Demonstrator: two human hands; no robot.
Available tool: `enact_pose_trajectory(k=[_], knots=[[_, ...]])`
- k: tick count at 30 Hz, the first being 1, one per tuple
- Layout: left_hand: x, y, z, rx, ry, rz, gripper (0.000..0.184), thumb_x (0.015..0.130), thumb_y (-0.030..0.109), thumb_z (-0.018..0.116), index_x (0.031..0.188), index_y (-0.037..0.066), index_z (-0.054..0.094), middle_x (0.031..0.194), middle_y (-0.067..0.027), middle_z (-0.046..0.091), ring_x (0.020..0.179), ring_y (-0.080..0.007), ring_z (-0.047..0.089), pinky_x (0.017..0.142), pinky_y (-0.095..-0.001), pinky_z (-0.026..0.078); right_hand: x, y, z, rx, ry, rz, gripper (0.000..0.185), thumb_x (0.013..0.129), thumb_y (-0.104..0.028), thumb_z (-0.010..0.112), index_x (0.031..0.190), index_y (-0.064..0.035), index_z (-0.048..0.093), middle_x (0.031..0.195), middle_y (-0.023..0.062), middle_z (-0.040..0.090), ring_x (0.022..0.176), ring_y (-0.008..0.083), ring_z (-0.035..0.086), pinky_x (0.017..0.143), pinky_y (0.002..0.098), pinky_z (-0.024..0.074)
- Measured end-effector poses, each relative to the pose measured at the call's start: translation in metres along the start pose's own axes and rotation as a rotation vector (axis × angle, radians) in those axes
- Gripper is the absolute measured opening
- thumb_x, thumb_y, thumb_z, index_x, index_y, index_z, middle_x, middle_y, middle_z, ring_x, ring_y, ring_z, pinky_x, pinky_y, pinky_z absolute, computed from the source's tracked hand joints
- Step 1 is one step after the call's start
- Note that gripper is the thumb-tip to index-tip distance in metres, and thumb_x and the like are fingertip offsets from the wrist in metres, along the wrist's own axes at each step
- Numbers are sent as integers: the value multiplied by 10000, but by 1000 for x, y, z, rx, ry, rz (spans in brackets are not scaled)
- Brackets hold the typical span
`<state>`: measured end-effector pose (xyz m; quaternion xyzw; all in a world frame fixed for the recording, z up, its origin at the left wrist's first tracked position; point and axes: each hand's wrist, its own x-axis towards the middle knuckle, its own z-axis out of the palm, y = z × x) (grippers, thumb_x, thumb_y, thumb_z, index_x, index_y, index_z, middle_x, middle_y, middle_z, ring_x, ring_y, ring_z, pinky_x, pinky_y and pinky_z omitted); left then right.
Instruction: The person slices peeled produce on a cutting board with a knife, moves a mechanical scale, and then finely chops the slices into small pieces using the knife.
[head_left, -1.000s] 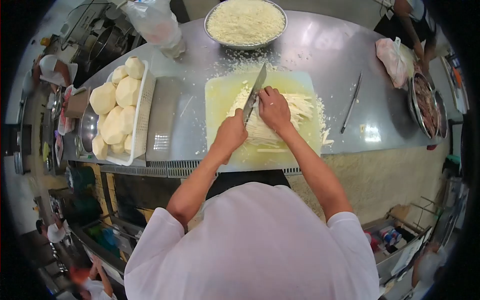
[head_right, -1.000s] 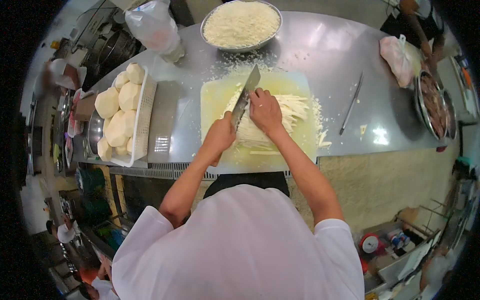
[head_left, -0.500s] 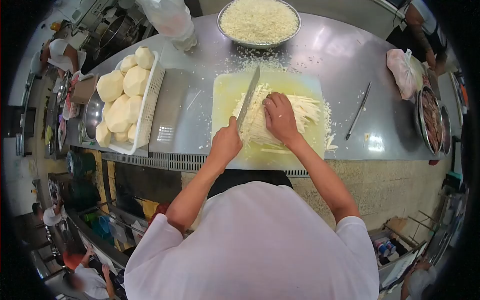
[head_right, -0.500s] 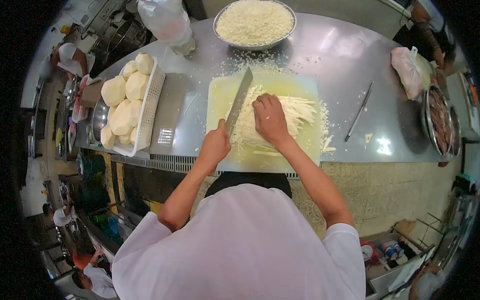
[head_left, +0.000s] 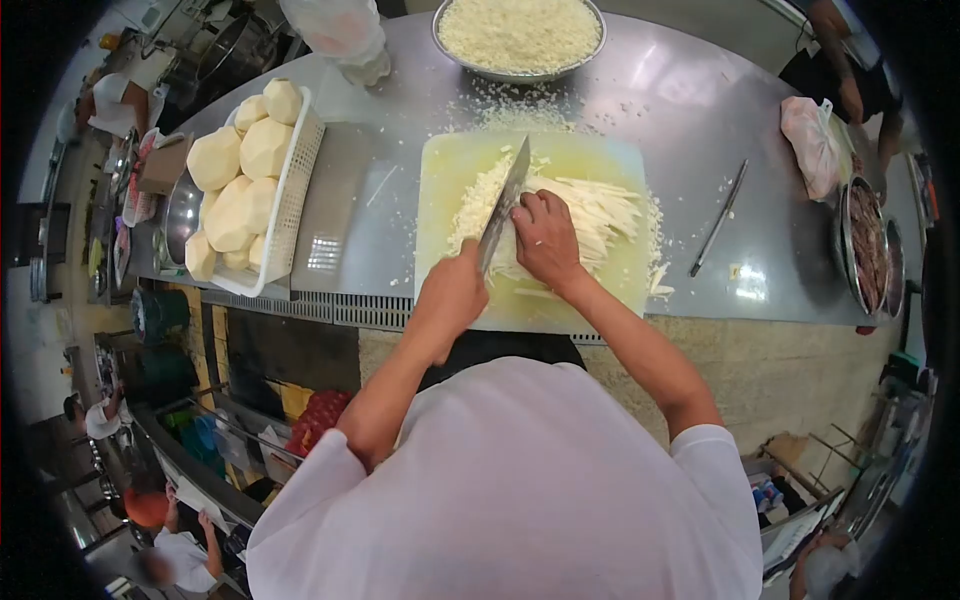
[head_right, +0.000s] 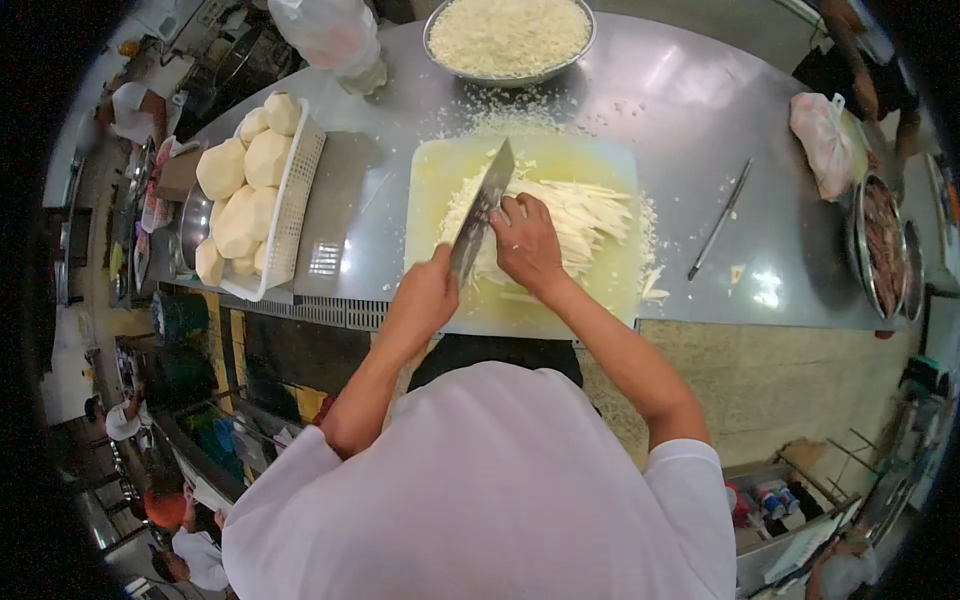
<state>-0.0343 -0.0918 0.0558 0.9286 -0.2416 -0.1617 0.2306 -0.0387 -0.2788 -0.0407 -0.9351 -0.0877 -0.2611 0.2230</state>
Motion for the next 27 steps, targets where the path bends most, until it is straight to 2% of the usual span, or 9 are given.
enact_pose_trajectory(k=[3, 7, 11, 13, 16, 20, 21, 24, 27], knots=[[-24, 12, -2, -55, -27, -110, 207, 882, 9, 561, 1044, -70, 461, 738, -341, 619, 743, -536, 628, 679, -599, 491, -1, 0, 2, -20, -12, 19, 229, 783, -60, 636, 1010, -31, 630, 1096, 160, 595, 1099, 375, 550, 964, 466, 450], [22, -17, 67, -36, 67, -59, 217, 889, 12, 558, 1064, -70, 460, 710, -335, 612, 730, -537, 627, 654, -602, 488, -3, 0, 2, 3, -24, 2, 238, 781, -66, 640, 1017, -32, 633, 1100, 155, 592, 1097, 372, 545, 960, 471, 447], [-7, 14, 10, -38, 46, -29, 213, 887, 9, 551, 1050, -82, 449, 691, -335, 604, 719, -535, 628, 630, -594, 488, -2, 1, 2, -13, -3, 2, 247, 776, -62, 643, 1021, -33, 635, 1103, 152, 586, 1086, 374, 544, 946, 476, 447], [-28, 27, -1, -149, -50, -179, 280, 830, -37, 547, 1084, -105, 452, 726, -357, 624, 737, -536, 643, 676, -596, 509, -2, 1, 1, -14, -12, 15, 256, 776, -60, 645, 1030, -34, 637, 1105, 153, 586, 1088, 374, 543, 946, 477, 448], [3, 2, 58, -92, 32, -160, 199, 905, 28, 545, 1047, -74, 450, 713, -349, 607, 740, -536, 630, 671, -599, 484, -2, 0, 2, 6, -19, 11, 261, 772, -59, 648, 1032, -34, 638, 1107, 154, 585, 1091, 374, 543, 945, 477, 449], [9, 9, 31, -88, 65, -101, 208, 916, 44, 552, 1059, -66, 450, 748, -344, 621, 764, -542, 629, 688, -606, 479, -1, 1, 0, -11, -11, 0, 255, 761, -61, 653, 1014, -33, 631, 1109, 155, 587, 1091, 375, 544, 939, 478, 451], [-7, 21, 12, -89, 4, -169, 208, 916, 39, 551, 1065, -62, 449, 762, -340, 629, 773, -545, 626, 695, -610, 483, 3, 2, 0, -13, -1, -3, 255, 761, -61, 653, 1014, -33, 631, 1109, 155, 587, 1091, 375, 544, 939, 478, 451], [-27, 28, 21, -169, 2, -216, 210, 916, 36, 553, 1065, -64, 445, 756, -339, 627, 781, -544, 628, 699, -612, 483, -2, 0, 1, -5, -15, 6, 256, 755, -59, 653, 1008, -30, 628, 1105, 159, 586, 1089, 381, 547, 939, 480, 451], [13, 10, 60, -138, 47, -193, 199, 918, 29, 550, 1061, -57, 441, 753, -345, 623, 772, -543, 630, 693, -617, 473, -2, -1, -1, 9, -21, 6, 258, 753, -57, 650, 1009, -31, 627, 1098, 158, 584, 1092, 381, 545, 940, 480, 452]])
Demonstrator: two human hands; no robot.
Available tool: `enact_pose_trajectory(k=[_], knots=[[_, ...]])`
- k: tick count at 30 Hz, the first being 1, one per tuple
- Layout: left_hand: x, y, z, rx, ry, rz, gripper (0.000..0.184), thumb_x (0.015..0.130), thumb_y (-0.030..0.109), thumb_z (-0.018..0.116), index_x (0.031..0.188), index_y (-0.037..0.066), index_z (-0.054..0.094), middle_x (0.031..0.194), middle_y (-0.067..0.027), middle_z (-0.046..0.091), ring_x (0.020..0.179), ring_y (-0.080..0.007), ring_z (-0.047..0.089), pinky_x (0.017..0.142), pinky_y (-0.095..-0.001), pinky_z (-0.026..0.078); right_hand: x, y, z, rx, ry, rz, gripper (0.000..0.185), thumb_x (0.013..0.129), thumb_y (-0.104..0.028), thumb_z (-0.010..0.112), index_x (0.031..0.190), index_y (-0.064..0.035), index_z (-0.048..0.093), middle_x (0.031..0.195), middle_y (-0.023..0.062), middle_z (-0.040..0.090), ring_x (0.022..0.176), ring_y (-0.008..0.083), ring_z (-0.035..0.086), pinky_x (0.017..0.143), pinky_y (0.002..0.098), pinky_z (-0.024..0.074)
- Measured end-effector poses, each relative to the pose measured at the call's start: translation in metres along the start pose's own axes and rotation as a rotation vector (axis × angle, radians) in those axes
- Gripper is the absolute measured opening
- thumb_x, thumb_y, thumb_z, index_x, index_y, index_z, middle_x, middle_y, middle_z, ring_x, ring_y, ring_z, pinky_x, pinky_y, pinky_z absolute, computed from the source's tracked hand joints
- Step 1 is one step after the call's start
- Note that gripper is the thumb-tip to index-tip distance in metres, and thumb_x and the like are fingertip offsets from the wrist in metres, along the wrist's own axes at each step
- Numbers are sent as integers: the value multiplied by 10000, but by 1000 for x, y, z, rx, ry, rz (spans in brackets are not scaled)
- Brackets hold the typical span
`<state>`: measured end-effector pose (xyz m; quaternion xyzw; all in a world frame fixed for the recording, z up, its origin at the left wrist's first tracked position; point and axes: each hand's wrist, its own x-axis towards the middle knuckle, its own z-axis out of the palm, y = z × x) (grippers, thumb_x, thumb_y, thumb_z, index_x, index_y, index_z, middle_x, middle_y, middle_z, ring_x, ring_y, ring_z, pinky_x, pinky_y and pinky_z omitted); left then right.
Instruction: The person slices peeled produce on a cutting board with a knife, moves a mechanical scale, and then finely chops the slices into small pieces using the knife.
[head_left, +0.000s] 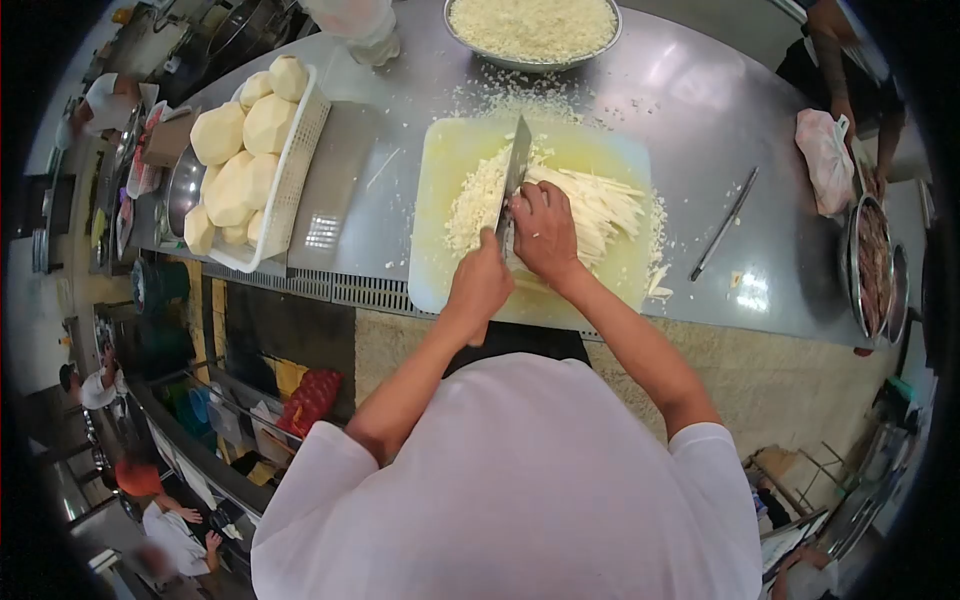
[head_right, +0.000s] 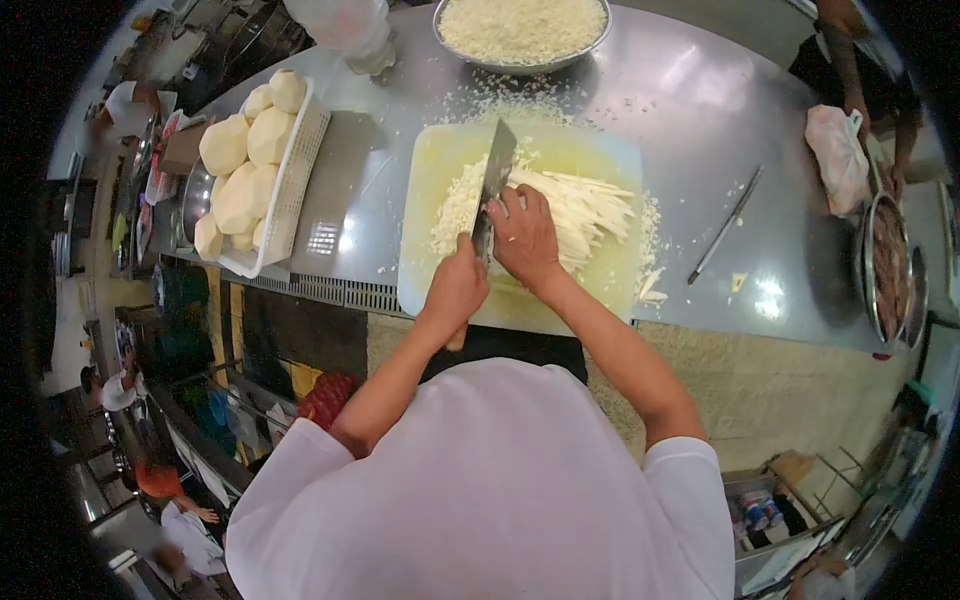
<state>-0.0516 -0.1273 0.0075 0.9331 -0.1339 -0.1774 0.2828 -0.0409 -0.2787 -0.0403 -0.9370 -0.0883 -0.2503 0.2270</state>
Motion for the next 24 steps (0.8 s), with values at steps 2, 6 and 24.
enact_pose_trajectory(k=[2, 6, 24], knots=[[4, 2, -5, -21, 51, 89, 184, 916, 12, 544, 1050, -58, 437, 756, -350, 624, 752, -541, 628, 684, -622, 466, 2, 1, -3, 4, -9, -4, 254, 750, -59, 647, 1002, -32, 625, 1089, 156, 581, 1089, 379, 545, 939, 480, 452], [-45, 21, -41, -33, -55, -77, 202, 914, 9, 553, 1053, -71, 430, 735, -337, 621, 746, -543, 624, 674, -612, 468, 0, 2, 0, -20, -2, -3, 258, 756, -64, 644, 1012, -32, 628, 1087, 156, 580, 1083, 381, 547, 936, 481, 451], [-7, 7, -46, 39, 62, 54, 221, 864, -12, 546, 1049, -88, 452, 725, -352, 621, 741, -532, 639, 671, -596, 496, 2, -1, -24, 165, -58, 49, 251, 774, -69, 690, 1016, -33, 631, 1164, 178, 575, 1160, 389, 521, 996, 505, 423]])
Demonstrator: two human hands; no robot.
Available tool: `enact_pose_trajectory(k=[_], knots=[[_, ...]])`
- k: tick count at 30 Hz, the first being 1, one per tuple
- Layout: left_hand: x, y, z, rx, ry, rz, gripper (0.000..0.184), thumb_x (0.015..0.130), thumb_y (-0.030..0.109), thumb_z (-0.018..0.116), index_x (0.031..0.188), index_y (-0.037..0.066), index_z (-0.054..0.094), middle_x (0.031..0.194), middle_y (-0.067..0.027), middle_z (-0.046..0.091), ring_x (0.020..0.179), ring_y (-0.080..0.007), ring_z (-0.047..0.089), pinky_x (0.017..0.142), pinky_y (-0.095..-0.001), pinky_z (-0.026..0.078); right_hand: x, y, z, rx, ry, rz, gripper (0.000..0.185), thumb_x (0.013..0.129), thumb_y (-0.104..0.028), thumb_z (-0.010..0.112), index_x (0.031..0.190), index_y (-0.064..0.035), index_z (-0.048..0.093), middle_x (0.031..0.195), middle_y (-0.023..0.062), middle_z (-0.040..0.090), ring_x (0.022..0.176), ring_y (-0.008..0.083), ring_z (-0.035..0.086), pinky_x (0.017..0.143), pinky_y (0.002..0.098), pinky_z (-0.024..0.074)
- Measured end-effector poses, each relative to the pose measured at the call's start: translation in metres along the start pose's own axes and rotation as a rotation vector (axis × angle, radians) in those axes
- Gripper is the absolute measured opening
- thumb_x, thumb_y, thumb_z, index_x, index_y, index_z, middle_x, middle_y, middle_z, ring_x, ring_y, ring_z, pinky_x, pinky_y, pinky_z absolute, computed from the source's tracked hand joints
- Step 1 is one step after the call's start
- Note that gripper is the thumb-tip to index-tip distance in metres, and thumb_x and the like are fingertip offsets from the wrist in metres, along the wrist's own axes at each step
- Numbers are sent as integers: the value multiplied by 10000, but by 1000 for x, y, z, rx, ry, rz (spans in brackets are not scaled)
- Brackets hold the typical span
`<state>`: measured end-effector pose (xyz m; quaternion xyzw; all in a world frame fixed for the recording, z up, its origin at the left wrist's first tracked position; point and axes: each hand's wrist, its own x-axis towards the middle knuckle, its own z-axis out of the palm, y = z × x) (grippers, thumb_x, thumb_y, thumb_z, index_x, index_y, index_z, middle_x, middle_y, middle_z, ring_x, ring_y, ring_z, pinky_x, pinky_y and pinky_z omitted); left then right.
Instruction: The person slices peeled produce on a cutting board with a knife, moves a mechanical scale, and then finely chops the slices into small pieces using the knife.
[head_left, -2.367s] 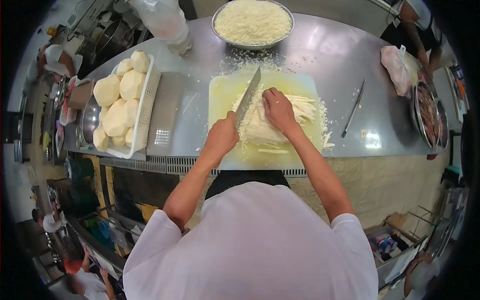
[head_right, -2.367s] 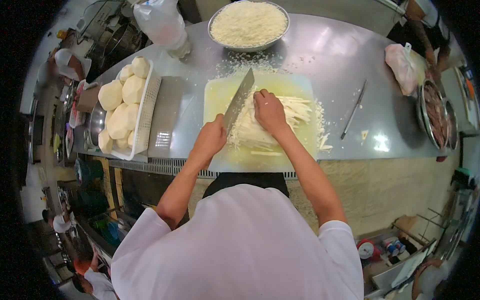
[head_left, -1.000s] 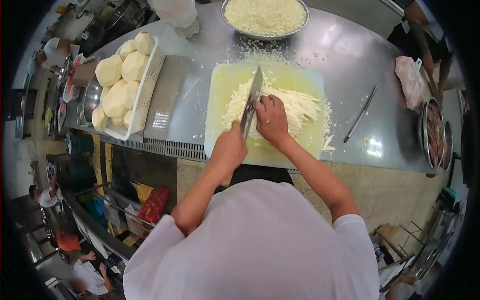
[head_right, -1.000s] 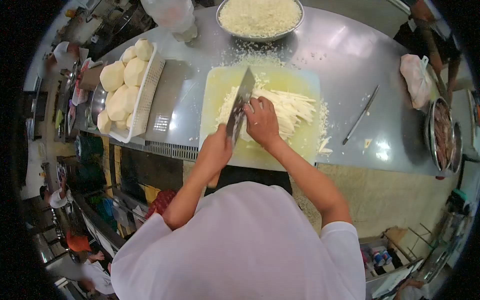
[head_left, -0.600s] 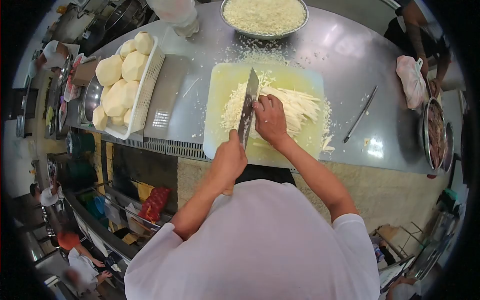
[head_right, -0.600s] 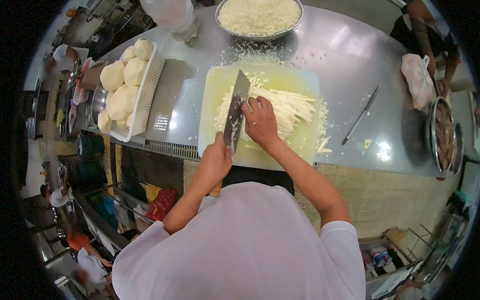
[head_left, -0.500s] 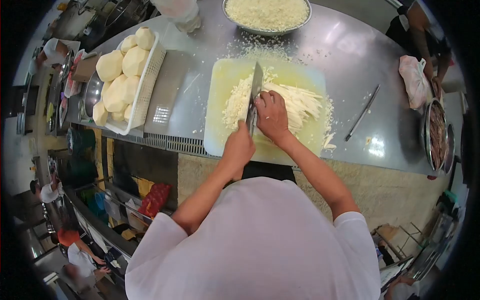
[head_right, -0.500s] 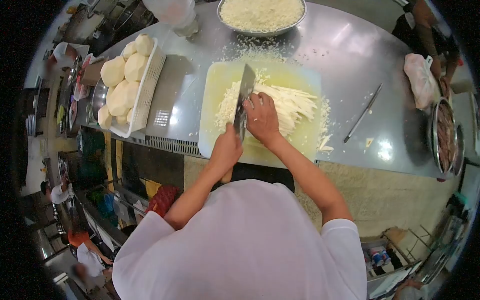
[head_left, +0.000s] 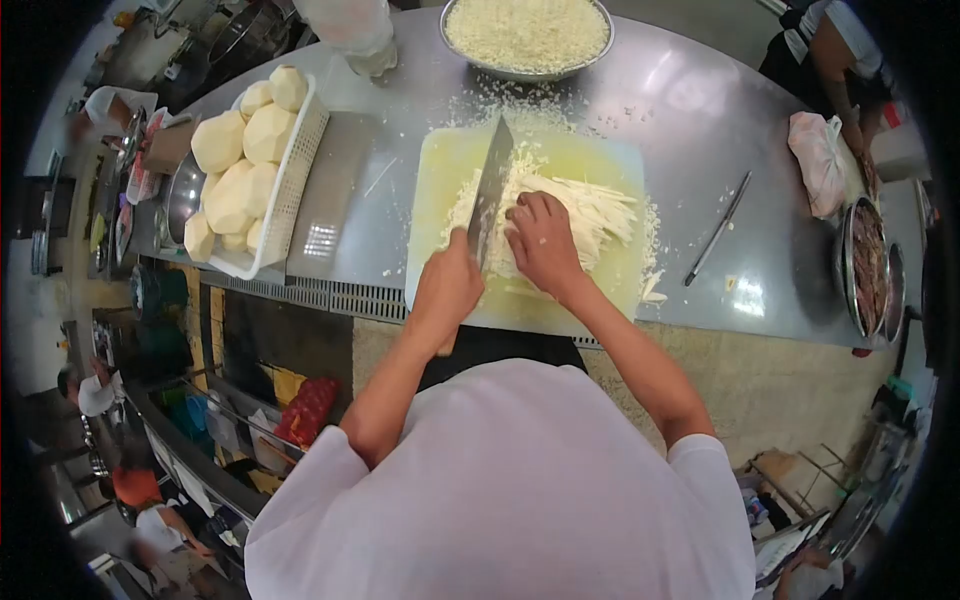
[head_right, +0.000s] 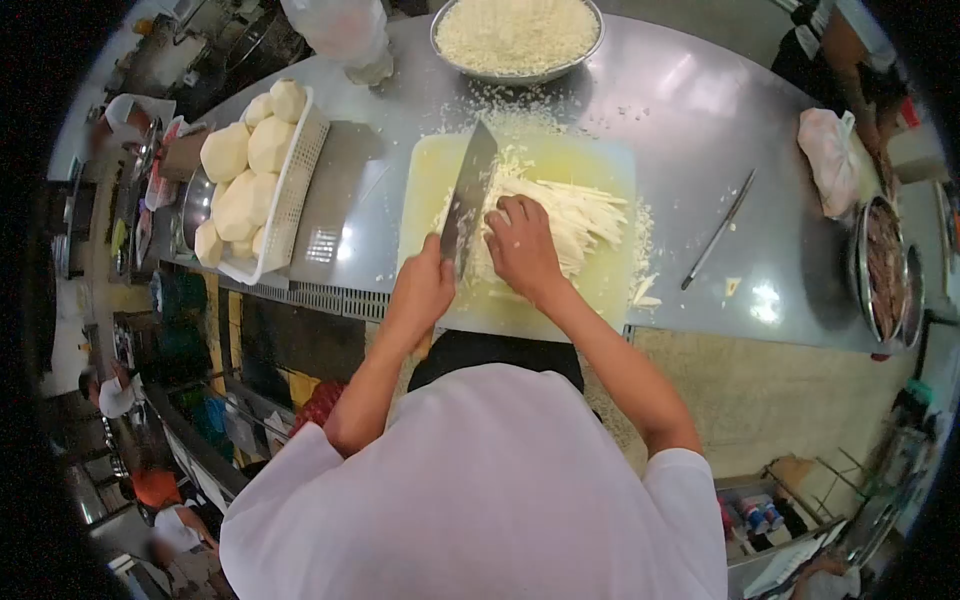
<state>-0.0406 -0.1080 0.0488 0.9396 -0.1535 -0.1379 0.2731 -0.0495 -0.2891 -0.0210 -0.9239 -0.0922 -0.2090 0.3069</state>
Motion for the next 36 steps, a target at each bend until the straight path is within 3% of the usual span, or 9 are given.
enact_pose_trajectory(k=[5, 10, 13, 18, 22, 25, 27, 34, 36], knots=[[10, -27, 27, 0, 15, -25, 214, 869, -7, 541, 1056, -74, 460, 732, -359, 621, 745, -544, 632, 675, -606, 489, -46, -29, -16, 52, -128, -17, 373, 693, -61, 760, 1046, -61, 642, 1312, 187, 529, 1287, 397, 454, 1066, 587, 334], [-4, -14, -13, 17, 12, -30, 241, 849, -25, 533, 1070, -87, 460, 743, -364, 622, 756, -549, 630, 669, -602, 498, -74, -16, 7, -67, -126, -17, 296, 647, -65, 776, 926, -71, 679, 1313, 177, 533, 1279, 390, 462, 1044, 580, 323], [7, -45, 24, 43, 16, -68, 244, 857, -20, 532, 1084, -77, 463, 746, -366, 622, 756, -546, 634, 667, -600, 502, -67, -18, 0, -112, -47, 29, 249, 647, -70, 773, 883, -71, 693, 1304, 174, 533, 1270, 391, 466, 1040, 563, 323], [16, -37, -12, 16, 14, 49, 308, 905, 22, 529, 1172, -104, 442, 733, -348, 612, 760, -535, 631, 662, -586, 488, 0, -1, -26, -18, 66, 51, 199, 750, -132, 757, 935, -78, 708, 1311, 158, 529, 1256, 382, 470, 1026, 533, 361], [7, -56, 8, 48, 56, -38, 274, 883, 18, 549, 1129, -82, 480, 758, -345, 632, 771, -532, 639, 679, -591, 503, 46, 61, -23, -2, 134, 112, 202, 830, -197, 740, 992, -77, 725, 1294, 168, 560, 1242, 389, 487, 1012, 500, 414], [22, -68, -1, 28, 70, 11, 249, 891, 29, 551, 1116, -67, 502, 779, -337, 640, 794, -531, 640, 705, -599, 498, 51, 97, -6, 86, 13, 186, 291, 922, -304, 665, 1079, -70, 737, 1240, 182, 610, 1219, 388, 519, 991, 474, 458], [22, -69, -20, 12, 82, 65, 243, 893, 34, 553, 1114, -60, 511, 786, -332, 645, 801, -531, 640, 717, -603, 494, 51, 100, -6, -56, -375, 288, 395, 996, -373, 546, 1156, -60, 727, 1148, 198, 650, 1150, 385, 574, 968, 474, 479], [22, -85, -13, 160, 118, 16, 243, 894, 43, 541, 1123, -34, 509, 739, -317, 640, 754, -527, 639, 685, -609, 494, 29, 80, -14, 88, -334, 315, 385, 1017, -328, 495, 1112, -34, 725, 1066, 196, 657, 1040, 388, 614, 927, 462, 493], [15, -73, 0, 233, 60, 55, 233, 901, 48, 534, 1121, -27, 510, 690, -296, 635, 702, -511, 645, 646, -603, 498, 23, 66, -8, -10, -166, 311, 310, 996, -256, 539, 1098, -13, 702, 1091, 192, 652, 1053, 387, 609, 907, 454, 502]])
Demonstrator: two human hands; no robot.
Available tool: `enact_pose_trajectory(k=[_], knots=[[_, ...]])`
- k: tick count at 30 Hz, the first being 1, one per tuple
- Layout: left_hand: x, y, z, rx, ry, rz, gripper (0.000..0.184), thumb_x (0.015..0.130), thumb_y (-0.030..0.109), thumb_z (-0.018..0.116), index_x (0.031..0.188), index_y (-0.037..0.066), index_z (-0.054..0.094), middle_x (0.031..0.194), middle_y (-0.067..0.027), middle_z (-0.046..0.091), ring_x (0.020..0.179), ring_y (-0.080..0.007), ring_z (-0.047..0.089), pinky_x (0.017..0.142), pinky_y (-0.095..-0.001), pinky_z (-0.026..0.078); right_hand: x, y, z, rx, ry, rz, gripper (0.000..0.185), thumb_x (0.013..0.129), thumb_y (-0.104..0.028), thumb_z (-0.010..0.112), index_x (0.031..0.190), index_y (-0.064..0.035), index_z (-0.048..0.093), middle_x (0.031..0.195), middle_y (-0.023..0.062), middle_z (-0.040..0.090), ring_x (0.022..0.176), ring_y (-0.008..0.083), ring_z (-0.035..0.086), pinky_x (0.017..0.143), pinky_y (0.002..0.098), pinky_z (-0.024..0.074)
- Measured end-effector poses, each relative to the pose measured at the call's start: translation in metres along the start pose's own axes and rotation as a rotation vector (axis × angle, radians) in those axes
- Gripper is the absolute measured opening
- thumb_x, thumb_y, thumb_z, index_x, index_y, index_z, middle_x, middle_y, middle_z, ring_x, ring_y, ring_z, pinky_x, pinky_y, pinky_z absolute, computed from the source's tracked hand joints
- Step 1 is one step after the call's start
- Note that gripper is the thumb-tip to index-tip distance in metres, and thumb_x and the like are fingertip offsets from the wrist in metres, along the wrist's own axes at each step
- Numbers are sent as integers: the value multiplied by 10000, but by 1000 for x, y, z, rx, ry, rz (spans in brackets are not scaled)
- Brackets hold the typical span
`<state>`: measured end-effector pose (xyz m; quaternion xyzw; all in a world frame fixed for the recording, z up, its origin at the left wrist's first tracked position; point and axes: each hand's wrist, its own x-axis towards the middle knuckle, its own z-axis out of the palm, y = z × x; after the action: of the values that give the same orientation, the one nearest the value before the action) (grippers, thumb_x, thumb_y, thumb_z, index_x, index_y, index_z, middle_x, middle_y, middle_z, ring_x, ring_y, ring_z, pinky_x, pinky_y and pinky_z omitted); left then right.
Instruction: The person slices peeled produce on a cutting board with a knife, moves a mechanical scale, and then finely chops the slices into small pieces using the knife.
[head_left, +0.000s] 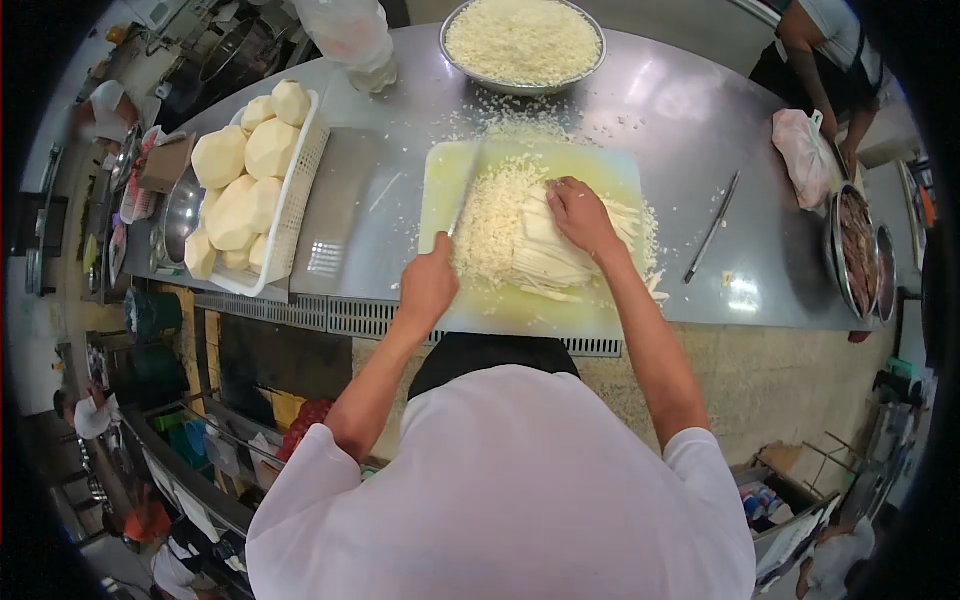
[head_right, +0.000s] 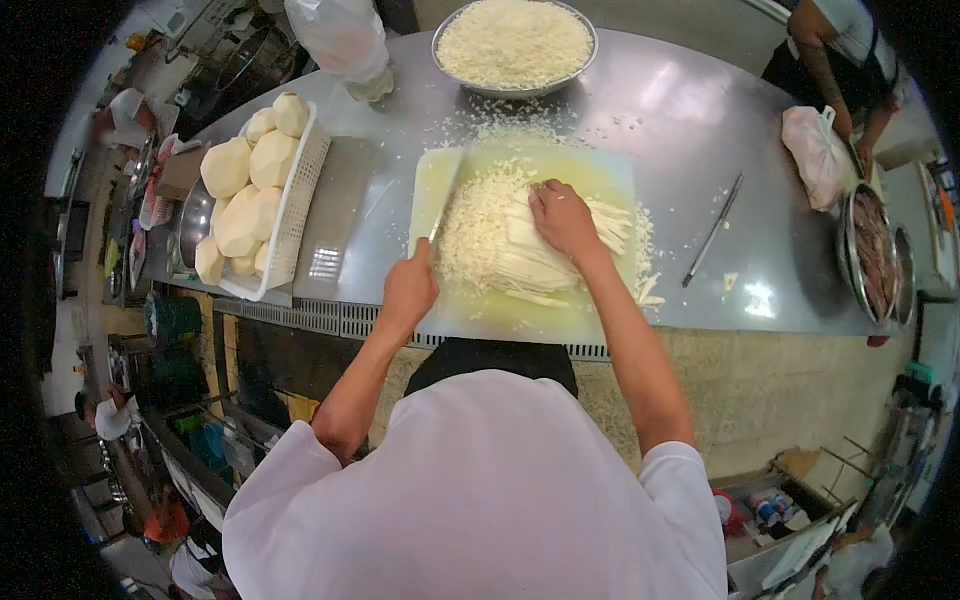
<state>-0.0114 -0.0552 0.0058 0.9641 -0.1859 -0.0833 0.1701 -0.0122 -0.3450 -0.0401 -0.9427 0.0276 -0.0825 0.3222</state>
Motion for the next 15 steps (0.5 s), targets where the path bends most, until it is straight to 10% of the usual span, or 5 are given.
enact_pose_trajectory(k=[3, 15], knots=[[1, 11, -14, -60, -55, 71, 251, 893, 42, 534, 1130, -38, 502, 692, -305, 631, 701, -505, 646, 646, -595, 502, -11, -23, 11, 27, 339, -70, 206, 954, -159, 589, 1080, -16, 667, 1075, 176, 636, 1004, 379, 606, 862, 462, 505], [19, 68, -31, -145, -183, 159, 215, 845, -10, 535, 1049, -68, 500, 751, -339, 640, 752, -510, 657, 704, -586, 514, -13, -39, 18, -190, 311, -57, 158, 875, -78, 624, 1032, -67, 610, 995, 131, 591, 902, 346, 578, 774, 464, 487]])
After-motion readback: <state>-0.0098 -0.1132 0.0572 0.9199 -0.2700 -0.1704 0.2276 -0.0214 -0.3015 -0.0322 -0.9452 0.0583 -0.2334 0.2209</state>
